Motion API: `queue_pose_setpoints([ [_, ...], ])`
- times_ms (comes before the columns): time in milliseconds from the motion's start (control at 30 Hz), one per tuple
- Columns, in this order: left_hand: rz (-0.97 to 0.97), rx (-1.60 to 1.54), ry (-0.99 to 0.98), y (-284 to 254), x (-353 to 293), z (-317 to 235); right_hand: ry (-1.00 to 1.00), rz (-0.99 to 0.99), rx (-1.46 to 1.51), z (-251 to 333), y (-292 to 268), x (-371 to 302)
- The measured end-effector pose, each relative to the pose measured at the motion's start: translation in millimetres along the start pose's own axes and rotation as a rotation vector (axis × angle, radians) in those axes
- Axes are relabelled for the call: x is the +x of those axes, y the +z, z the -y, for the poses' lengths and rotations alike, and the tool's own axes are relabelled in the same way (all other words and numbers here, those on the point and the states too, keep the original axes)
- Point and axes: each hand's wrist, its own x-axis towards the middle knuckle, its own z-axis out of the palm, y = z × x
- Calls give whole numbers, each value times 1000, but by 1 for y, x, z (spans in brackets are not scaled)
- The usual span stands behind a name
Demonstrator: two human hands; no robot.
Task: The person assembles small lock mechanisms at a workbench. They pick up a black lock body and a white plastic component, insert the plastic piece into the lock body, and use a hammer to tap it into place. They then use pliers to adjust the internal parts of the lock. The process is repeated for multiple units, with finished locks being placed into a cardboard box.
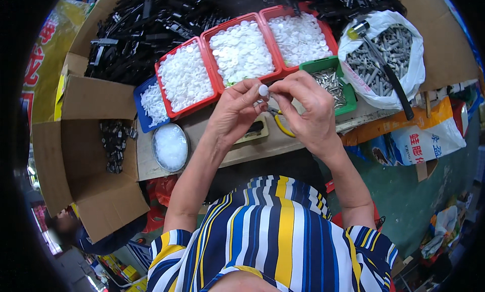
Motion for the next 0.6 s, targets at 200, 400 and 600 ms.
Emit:
queue_pose_setpoints([
  [200,43,18,67,-11,-15,3,18,78,-11,17,8,-7],
  [400,67,289,117,-16,-29,-10,172,196,138,22,8,-10],
  [600,170,76,70,-20,-32,-4,546,248,792,11,16,-13],
])
